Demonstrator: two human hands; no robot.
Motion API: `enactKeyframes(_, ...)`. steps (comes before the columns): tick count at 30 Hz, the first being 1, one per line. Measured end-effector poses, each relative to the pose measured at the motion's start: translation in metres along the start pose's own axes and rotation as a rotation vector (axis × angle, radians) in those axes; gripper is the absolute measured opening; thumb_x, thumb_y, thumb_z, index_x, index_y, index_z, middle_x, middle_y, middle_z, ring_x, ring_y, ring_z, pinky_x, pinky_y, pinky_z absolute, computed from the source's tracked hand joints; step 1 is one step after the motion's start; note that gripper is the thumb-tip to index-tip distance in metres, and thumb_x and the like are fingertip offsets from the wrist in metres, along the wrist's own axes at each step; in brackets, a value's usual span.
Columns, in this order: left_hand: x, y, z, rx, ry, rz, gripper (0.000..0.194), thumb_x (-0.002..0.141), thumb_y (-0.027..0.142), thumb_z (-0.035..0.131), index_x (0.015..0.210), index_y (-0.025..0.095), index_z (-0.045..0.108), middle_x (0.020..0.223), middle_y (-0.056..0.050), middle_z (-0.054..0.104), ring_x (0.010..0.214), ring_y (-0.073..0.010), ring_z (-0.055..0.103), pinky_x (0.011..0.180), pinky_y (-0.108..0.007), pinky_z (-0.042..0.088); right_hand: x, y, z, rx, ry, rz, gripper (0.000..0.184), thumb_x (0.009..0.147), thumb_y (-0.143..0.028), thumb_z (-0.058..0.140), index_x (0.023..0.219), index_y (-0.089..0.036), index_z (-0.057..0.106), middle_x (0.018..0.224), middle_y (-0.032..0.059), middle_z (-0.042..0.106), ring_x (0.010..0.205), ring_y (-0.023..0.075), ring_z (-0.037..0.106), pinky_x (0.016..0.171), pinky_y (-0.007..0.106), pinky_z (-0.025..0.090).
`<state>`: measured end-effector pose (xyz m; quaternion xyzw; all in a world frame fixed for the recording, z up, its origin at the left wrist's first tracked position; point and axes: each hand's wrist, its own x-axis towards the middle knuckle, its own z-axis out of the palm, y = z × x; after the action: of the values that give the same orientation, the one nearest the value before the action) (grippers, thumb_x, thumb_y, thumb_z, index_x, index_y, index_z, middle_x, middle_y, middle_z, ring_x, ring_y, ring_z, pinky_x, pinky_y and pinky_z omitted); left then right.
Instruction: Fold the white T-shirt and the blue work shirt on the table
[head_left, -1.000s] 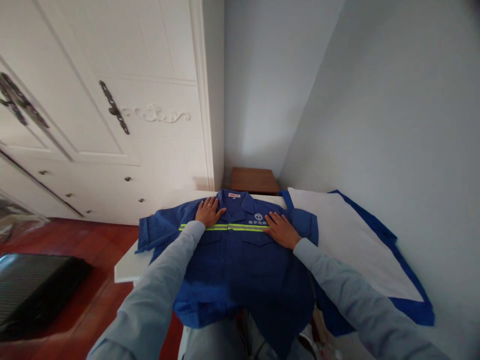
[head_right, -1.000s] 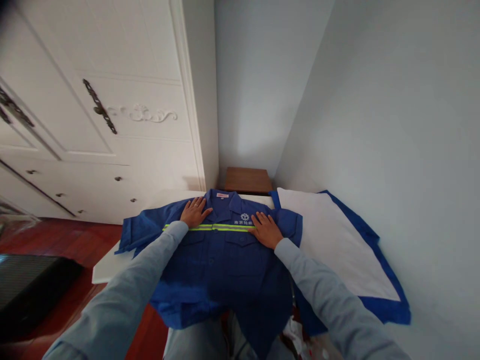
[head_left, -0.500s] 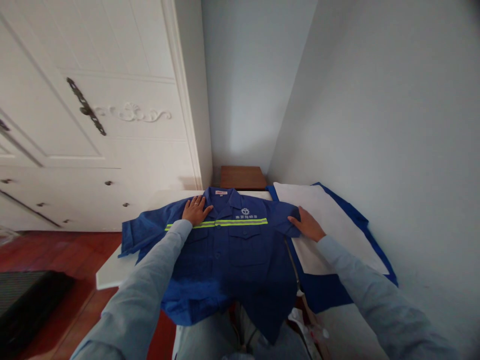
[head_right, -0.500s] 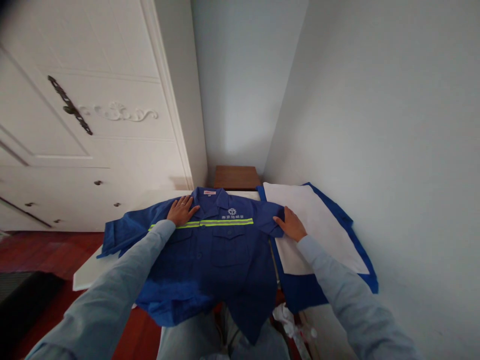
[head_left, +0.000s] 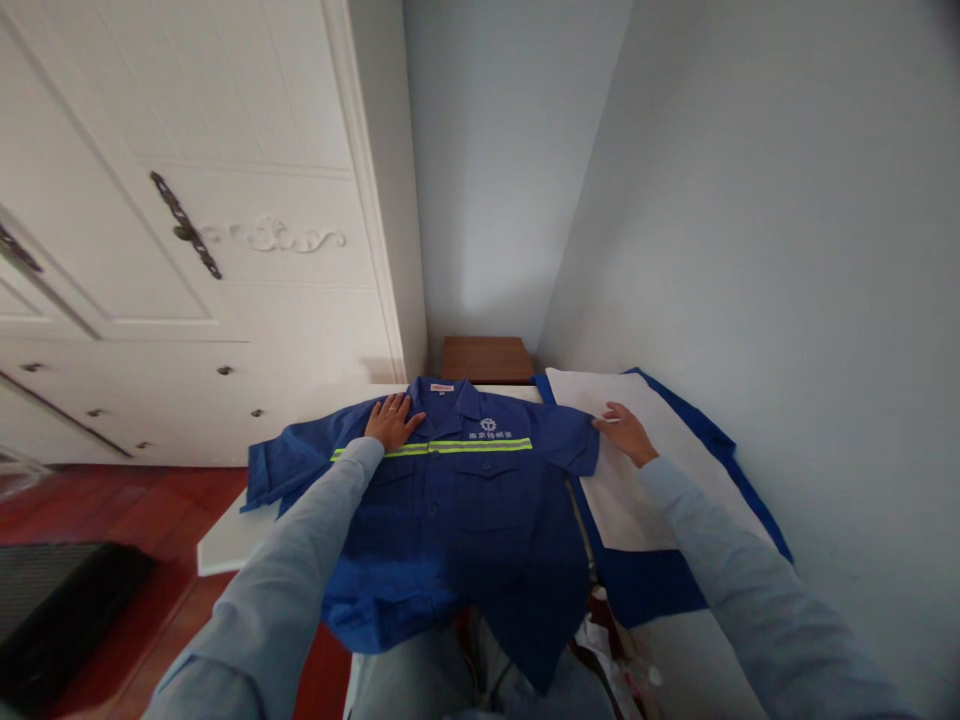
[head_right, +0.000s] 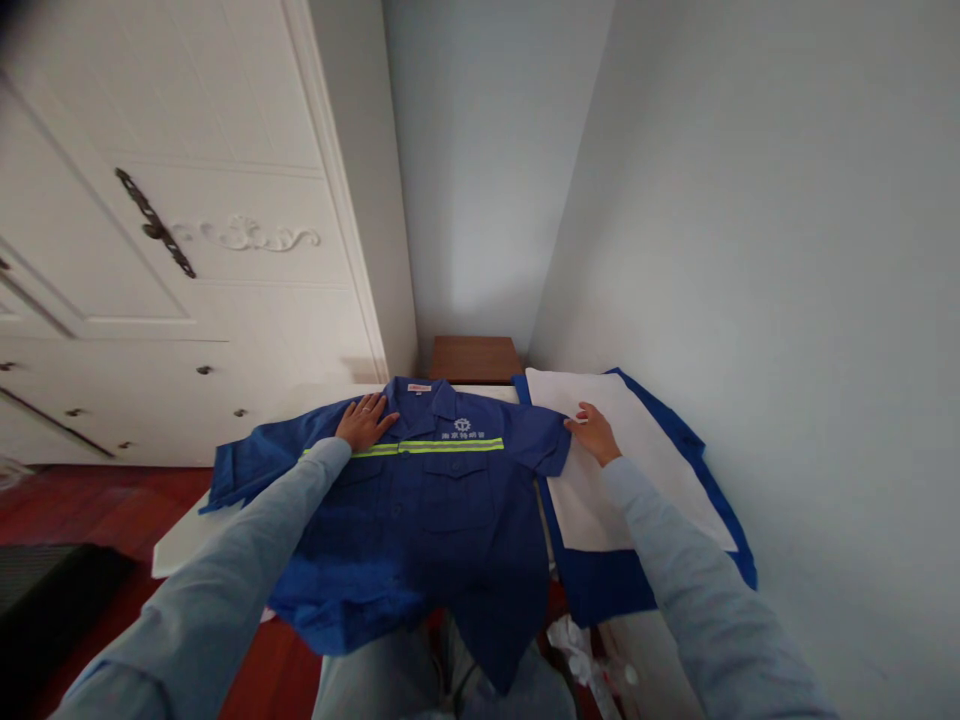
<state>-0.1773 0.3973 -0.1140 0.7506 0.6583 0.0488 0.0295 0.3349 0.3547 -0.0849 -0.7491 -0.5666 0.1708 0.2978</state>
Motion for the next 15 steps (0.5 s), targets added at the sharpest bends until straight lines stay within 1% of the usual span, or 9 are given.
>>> enactKeyframes(3, 0.002, -0.002, 0.001, -0.001, -0.003, -0.001, 0.074, 0.099, 0.061, 0.023, 0.157, 0.017, 0.03, 0.165, -0.012, 0.027, 0.154, -0.0298, 0.021, 0.125, -0.052, 0.018, 0.002, -0.003, 0.01, -0.001, -0.016, 0.011, 0.072, 0.071, -0.039, 0.076, 0.133, -0.008, 0.056, 0.122, 0.0202, 0.068, 0.103, 0.0286, 0.069, 0.09, 0.039, 0.055)
enactKeyframes(4, 0.002, -0.002, 0.001, -0.001, -0.003, 0.0, 0.074, 0.099, 0.061, 0.023, 0.157, 0.017, 0.03, 0.165, -0.012, 0.027, 0.154, -0.0298, 0.021, 0.125, -0.052, 0.018, 0.004, -0.005, 0.013, -0.002, -0.018, 0.01, 0.07, 0.069, -0.037, 0.078, 0.13, -0.009, 0.059, 0.12, 0.0191, 0.069, 0.105, 0.0299, 0.068, 0.093, 0.041, 0.054)
enactKeyframes(6, 0.002, -0.003, 0.001, 0.0, 0.0, 0.001, 0.074, 0.098, 0.062, 0.023, 0.157, 0.018, 0.031, 0.165, -0.012, 0.027, 0.154, -0.0295, 0.021, 0.125, -0.052, 0.019, 0.011, -0.009, 0.014, -0.001, -0.019, 0.006, 0.058, 0.065, -0.031, 0.079, 0.119, -0.013, 0.066, 0.111, 0.0155, 0.072, 0.107, 0.031, 0.068, 0.098, 0.044, 0.052)
enactKeyframes(9, 0.002, -0.002, 0.001, 0.0, 0.005, -0.003, 0.074, 0.098, 0.062, 0.023, 0.157, 0.018, 0.031, 0.165, -0.012, 0.027, 0.154, -0.0291, 0.022, 0.125, -0.052, 0.02, 0.024, -0.015, 0.004, 0.029, -0.023, 0.002, 0.03, 0.067, -0.023, 0.074, 0.096, -0.017, 0.073, 0.095, 0.0101, 0.075, 0.098, 0.028, 0.07, 0.097, 0.043, 0.052)
enactKeyframes(11, 0.001, -0.002, 0.001, 0.0, 0.005, -0.006, 0.075, 0.098, 0.062, 0.023, 0.157, 0.017, 0.03, 0.165, -0.013, 0.027, 0.154, -0.0289, 0.022, 0.125, -0.052, 0.02, 0.031, -0.018, -0.008, 0.064, -0.022, 0.006, 0.019, 0.069, -0.022, 0.07, 0.088, -0.018, 0.073, 0.088, 0.0075, 0.074, 0.091, 0.0254, 0.071, 0.093, 0.041, 0.054)
enactKeyframes(13, 0.001, -0.002, 0.001, -0.001, 0.003, -0.006, 0.076, 0.098, 0.063, 0.022, 0.158, 0.016, 0.03, 0.165, -0.013, 0.027, 0.154, -0.029, 0.022, 0.125, -0.052, 0.019, 0.035, -0.019, -0.016, 0.1, -0.015, 0.016, 0.017, 0.072, -0.023, 0.068, 0.088, -0.017, 0.073, 0.084, 0.0068, 0.074, 0.086, 0.024, 0.071, 0.088, 0.04, 0.057)
enactKeyframes(15, 0.001, -0.003, 0.001, -0.001, 0.001, -0.003, 0.077, 0.098, 0.062, 0.021, 0.158, 0.014, 0.029, 0.165, -0.013, 0.027, 0.154, -0.0294, 0.021, 0.125, -0.052, 0.018, 0.034, -0.021, -0.018, 0.135, -0.01, 0.033, 0.022, 0.074, -0.023, 0.065, 0.094, -0.015, 0.072, 0.085, 0.008, 0.073, 0.08, 0.0231, 0.07, 0.081, 0.04, 0.059)
